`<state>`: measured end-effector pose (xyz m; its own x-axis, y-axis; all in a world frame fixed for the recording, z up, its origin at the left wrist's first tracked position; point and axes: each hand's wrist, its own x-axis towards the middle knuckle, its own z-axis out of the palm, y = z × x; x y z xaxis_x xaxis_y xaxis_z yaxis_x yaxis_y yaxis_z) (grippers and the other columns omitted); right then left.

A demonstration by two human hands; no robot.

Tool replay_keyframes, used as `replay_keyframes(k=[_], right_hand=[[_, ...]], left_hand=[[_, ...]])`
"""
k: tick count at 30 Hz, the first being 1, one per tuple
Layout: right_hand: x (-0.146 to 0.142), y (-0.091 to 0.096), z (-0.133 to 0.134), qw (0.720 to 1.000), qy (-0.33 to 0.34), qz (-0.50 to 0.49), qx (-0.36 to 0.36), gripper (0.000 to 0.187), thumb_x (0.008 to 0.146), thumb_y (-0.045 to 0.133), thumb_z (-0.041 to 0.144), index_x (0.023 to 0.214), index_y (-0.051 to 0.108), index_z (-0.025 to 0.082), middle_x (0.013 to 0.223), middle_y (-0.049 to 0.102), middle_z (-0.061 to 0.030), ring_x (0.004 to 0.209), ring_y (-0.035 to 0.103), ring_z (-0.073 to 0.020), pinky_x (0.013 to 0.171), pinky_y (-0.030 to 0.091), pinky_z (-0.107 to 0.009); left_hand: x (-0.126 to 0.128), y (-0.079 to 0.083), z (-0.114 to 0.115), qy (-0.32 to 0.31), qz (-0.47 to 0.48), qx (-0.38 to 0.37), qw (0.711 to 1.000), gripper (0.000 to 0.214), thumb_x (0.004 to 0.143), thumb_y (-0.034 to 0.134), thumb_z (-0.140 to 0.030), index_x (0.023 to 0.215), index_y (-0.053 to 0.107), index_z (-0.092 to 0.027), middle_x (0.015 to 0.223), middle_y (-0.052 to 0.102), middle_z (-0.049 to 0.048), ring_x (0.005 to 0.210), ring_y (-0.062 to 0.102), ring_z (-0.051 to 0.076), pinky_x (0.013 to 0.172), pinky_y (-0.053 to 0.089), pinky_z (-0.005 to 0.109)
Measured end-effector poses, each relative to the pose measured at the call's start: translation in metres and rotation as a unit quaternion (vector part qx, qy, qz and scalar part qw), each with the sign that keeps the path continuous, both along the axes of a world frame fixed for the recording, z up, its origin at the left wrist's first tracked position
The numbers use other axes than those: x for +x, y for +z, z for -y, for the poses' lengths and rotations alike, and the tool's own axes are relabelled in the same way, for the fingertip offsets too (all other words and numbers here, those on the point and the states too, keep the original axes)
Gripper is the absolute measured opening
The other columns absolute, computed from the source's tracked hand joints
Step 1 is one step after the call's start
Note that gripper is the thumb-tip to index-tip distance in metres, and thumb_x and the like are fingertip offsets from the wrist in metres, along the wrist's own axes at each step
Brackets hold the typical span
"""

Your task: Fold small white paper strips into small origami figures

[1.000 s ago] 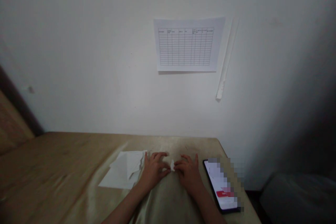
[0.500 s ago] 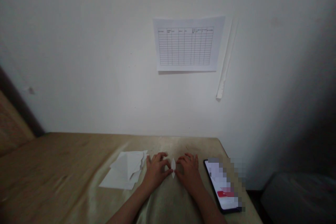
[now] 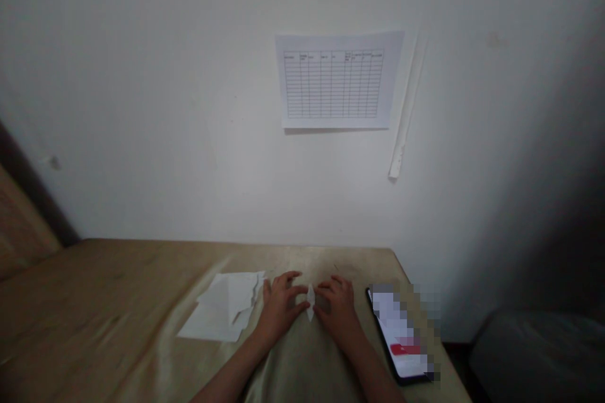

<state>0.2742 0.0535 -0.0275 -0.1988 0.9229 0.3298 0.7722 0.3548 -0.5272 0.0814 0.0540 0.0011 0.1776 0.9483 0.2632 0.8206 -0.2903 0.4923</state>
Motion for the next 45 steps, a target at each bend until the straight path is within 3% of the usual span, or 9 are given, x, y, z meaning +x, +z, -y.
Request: replay_keyframes(k=[9, 16, 20, 23, 26, 31, 36, 42, 45], right_hand=[[-0.005, 0.003, 0.004, 0.999, 0.026, -0.030, -0.007, 0.040, 0.085, 0.063, 0.022, 0.122, 0.071, 0.034, 0.115, 0.075, -0.0030, 0.132, 0.050, -0.0291, 0.115, 0.032, -0.051], [-0.006, 0.001, 0.002, 0.994, 0.030, -0.108, -0.017, 0.039, 0.085, 0.061, 0.024, 0.123, 0.071, 0.029, 0.117, 0.075, -0.0069, 0.130, 0.052, -0.0290, 0.112, 0.039, -0.049], [-0.005, 0.001, 0.000, 0.992, 0.000, -0.127, -0.012, 0.034, 0.083, 0.064, 0.023, 0.115, 0.074, 0.025, 0.107, 0.075, -0.0087, 0.122, 0.059, -0.0290, 0.108, 0.043, -0.046], [-0.003, 0.002, 0.000, 0.992, -0.035, -0.121, 0.026, 0.021, 0.083, 0.067, 0.025, 0.101, 0.076, 0.023, 0.105, 0.074, -0.0092, 0.117, 0.060, -0.0288, 0.105, 0.045, -0.043], [-0.001, 0.005, 0.002, 0.992, -0.062, -0.079, 0.078, 0.014, 0.086, 0.064, 0.024, 0.095, 0.074, 0.024, 0.103, 0.074, -0.0075, 0.119, 0.057, -0.0293, 0.110, 0.038, -0.048], [0.000, 0.010, 0.007, 0.988, -0.086, 0.036, 0.127, 0.020, 0.092, 0.057, 0.019, 0.097, 0.074, 0.029, 0.102, 0.073, -0.0044, 0.124, 0.052, -0.0294, 0.121, 0.009, -0.060], [-0.003, 0.011, 0.008, 0.990, -0.065, 0.076, 0.098, 0.022, 0.092, 0.058, 0.018, 0.097, 0.075, 0.031, 0.101, 0.073, -0.0032, 0.124, 0.052, -0.0280, 0.121, 0.006, -0.059], [-0.006, 0.015, 0.014, 0.999, -0.020, 0.032, 0.019, 0.015, 0.091, 0.062, 0.030, 0.089, 0.077, 0.029, 0.096, 0.073, -0.0018, 0.100, 0.063, -0.0218, 0.121, 0.006, -0.058], [-0.006, 0.015, 0.014, 1.000, -0.012, -0.002, 0.008, 0.025, 0.093, 0.054, 0.025, 0.104, 0.075, 0.029, 0.102, 0.074, -0.0034, 0.103, 0.064, -0.0218, 0.121, 0.012, -0.056]], left_hand=[[0.001, 0.001, -0.001, 0.003, 0.022, 0.002, 1.000, 0.006, 0.080, 0.077, -0.024, 0.081, 0.079, -0.030, 0.138, 0.061, 0.0027, 0.130, 0.053, 0.031, 0.118, 0.009, 0.071], [0.000, 0.001, -0.003, -0.002, 0.066, -0.014, 0.998, 0.007, 0.082, 0.076, -0.026, 0.083, 0.080, -0.032, 0.141, 0.061, 0.0023, 0.127, 0.055, 0.030, 0.117, 0.015, 0.069], [0.001, 0.003, -0.002, 0.006, 0.075, -0.012, 0.997, 0.010, 0.084, 0.074, -0.025, 0.084, 0.080, -0.033, 0.141, 0.061, 0.0007, 0.127, 0.055, 0.030, 0.117, 0.016, 0.068], [0.002, 0.006, -0.002, 0.007, 0.074, -0.008, 0.997, 0.012, 0.085, 0.073, -0.025, 0.088, 0.080, -0.035, 0.141, 0.061, -0.0001, 0.125, 0.055, 0.028, 0.116, 0.020, 0.066], [0.002, 0.007, -0.002, 0.017, 0.072, -0.008, 0.997, 0.015, 0.087, 0.071, -0.026, 0.093, 0.080, -0.036, 0.138, 0.062, 0.0007, 0.123, 0.056, 0.028, 0.116, 0.022, 0.064], [0.002, 0.007, -0.001, 0.038, 0.051, -0.002, 0.998, 0.015, 0.087, 0.069, -0.026, 0.095, 0.079, -0.036, 0.134, 0.064, 0.0023, 0.123, 0.056, 0.028, 0.117, 0.017, 0.066], [0.001, 0.006, 0.000, 0.034, 0.025, -0.005, 0.999, 0.017, 0.087, 0.068, -0.025, 0.092, 0.079, -0.037, 0.136, 0.063, 0.0005, 0.128, 0.052, 0.030, 0.117, 0.014, 0.069], [0.000, 0.009, 0.000, 0.032, -0.003, -0.037, 0.999, 0.014, 0.085, 0.069, -0.029, 0.087, 0.080, -0.037, 0.140, 0.061, -0.0009, 0.133, 0.047, 0.032, 0.116, 0.009, 0.073], [-0.001, 0.008, 0.000, 0.032, -0.007, -0.042, 0.999, 0.012, 0.084, 0.070, -0.030, 0.085, 0.080, -0.037, 0.139, 0.061, -0.0006, 0.133, 0.047, 0.032, 0.115, 0.009, 0.073]])
